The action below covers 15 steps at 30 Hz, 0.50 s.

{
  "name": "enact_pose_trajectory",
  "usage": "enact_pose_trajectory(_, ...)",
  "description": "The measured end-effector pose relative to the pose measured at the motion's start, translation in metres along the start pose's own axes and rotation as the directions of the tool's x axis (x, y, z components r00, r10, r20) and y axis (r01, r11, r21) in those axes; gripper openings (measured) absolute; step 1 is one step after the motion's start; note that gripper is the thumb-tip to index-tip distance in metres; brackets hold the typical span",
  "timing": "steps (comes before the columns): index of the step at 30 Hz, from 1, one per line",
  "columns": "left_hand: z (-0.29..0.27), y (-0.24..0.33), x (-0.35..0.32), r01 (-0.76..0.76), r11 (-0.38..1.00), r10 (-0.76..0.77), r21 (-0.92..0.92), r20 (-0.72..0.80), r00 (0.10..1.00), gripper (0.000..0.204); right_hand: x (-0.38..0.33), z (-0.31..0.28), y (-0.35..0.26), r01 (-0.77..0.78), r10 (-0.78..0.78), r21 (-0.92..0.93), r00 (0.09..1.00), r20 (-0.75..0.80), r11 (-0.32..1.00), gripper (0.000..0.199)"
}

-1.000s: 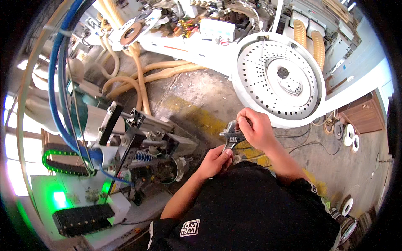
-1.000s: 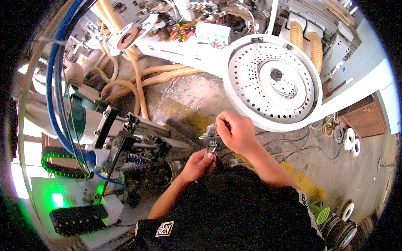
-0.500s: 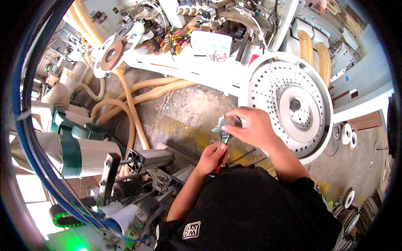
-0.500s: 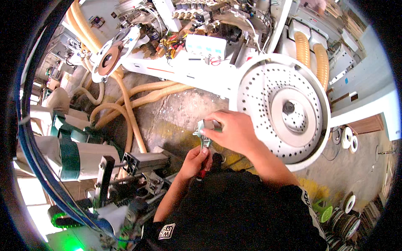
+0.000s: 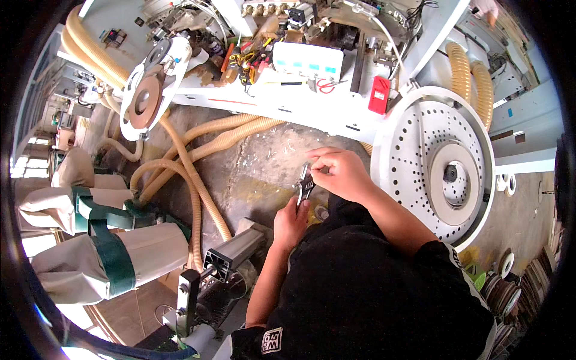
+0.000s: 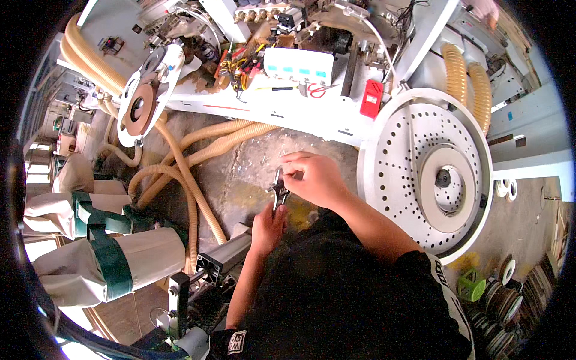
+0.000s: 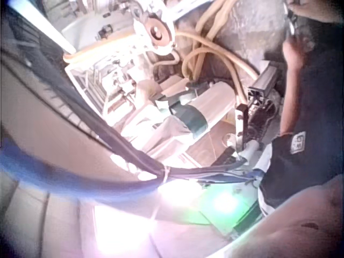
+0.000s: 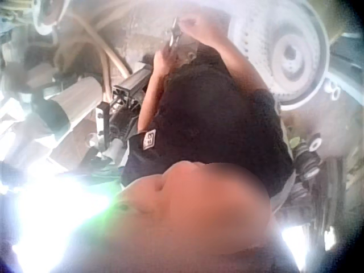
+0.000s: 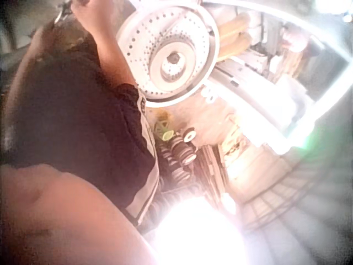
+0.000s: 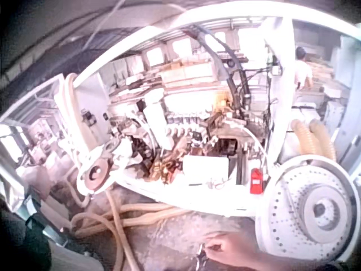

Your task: The person clears debris from a machine component with a handheld tool and wipes it with a cloth, then secures a part using a wrench and a drill at a workstation.

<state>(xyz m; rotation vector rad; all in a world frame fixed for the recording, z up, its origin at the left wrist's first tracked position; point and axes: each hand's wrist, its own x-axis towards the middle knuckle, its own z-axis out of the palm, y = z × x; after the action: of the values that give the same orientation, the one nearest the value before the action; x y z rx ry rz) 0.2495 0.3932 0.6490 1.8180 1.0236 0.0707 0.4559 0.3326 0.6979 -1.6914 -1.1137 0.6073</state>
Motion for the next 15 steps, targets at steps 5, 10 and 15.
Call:
enact_pose_trajectory(5,-0.013,-0.019,0.039,0.144,0.99,-0.144,0.007,-0.017,0.989,0.033,0.058,0.037,0.03,-0.088,0.088,0.0,0.995,0.057,0.996,0.011)
enact_pose_trajectory(10,-0.031,-0.021,0.102,0.369,0.899,-0.335,-0.237,0.172,0.927,0.029,0.122,0.067,0.104,-0.208,0.198,0.139,0.977,0.078,0.968,0.014)
enact_pose_trajectory(15,-0.053,-0.032,0.196,0.536,0.761,-0.463,-0.365,0.272,0.843,0.022,0.204,0.072,0.187,-0.452,0.464,0.437,0.882,0.086,0.778,0.014)
